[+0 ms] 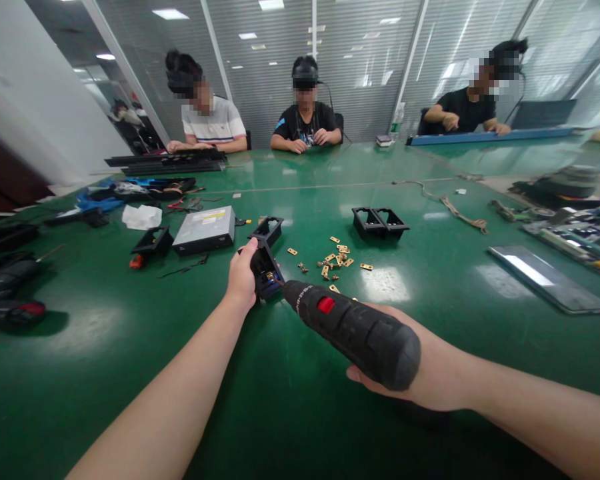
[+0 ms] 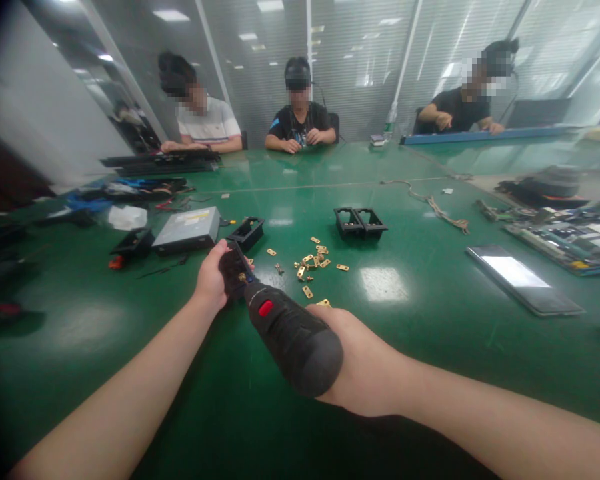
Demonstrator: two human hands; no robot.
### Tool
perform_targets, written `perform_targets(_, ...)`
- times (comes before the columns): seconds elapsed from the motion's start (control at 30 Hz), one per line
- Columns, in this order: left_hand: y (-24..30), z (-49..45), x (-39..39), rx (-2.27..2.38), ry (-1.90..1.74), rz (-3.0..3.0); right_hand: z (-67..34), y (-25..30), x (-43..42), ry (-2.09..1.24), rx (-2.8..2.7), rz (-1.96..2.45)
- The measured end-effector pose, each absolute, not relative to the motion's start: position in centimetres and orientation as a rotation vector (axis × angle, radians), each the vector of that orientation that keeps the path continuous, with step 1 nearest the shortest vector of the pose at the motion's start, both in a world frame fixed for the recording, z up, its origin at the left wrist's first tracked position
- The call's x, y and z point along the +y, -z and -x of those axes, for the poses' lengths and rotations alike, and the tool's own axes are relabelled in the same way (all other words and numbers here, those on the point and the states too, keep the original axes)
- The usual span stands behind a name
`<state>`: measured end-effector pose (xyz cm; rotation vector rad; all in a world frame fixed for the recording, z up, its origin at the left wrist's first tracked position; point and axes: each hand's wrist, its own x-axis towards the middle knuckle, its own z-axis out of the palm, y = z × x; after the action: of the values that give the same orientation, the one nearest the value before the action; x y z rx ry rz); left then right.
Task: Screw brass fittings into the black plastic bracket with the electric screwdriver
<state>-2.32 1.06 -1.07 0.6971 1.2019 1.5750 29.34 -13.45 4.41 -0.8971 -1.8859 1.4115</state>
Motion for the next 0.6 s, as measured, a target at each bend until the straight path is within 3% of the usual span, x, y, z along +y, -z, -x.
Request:
perform_targets(0.33, 0.9, 2.2, 0.9, 1.188, -1.579, -0.721, -29.6, -3.7, -13.8, -1.33, -1.933, 0.906)
perform_targets(0.6, 0.9, 2.3, 0.9, 1.211, -1.573, -0.708, -29.3, -4.7, -12.8, -1.47, -1.943, 0.781)
